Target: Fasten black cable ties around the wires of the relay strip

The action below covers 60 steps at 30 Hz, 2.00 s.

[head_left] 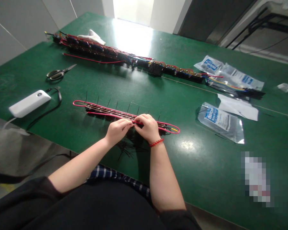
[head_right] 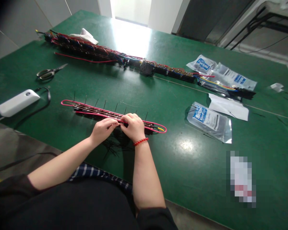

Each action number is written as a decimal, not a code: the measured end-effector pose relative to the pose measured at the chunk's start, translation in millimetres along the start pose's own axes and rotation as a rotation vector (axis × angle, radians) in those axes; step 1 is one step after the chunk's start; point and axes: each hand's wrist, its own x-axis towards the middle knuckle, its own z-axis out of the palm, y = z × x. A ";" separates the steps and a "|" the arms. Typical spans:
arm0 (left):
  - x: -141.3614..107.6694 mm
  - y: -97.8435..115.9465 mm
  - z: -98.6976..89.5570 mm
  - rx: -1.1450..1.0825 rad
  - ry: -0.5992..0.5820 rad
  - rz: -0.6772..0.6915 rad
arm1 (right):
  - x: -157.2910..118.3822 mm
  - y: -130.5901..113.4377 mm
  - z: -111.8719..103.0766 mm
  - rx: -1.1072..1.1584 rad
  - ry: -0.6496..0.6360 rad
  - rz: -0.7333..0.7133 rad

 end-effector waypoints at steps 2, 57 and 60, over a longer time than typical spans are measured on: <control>-1.5 -2.9 -0.6 0.011 -0.017 0.035 | -0.2 0.6 0.6 -0.012 -0.006 0.006; 2.2 -18.8 4.9 0.009 -0.027 0.256 | -28.1 -9.5 30.1 -0.272 0.264 0.025; 2.2 -18.6 4.9 0.006 -0.027 0.279 | -27.8 -10.0 29.7 -0.277 0.261 0.030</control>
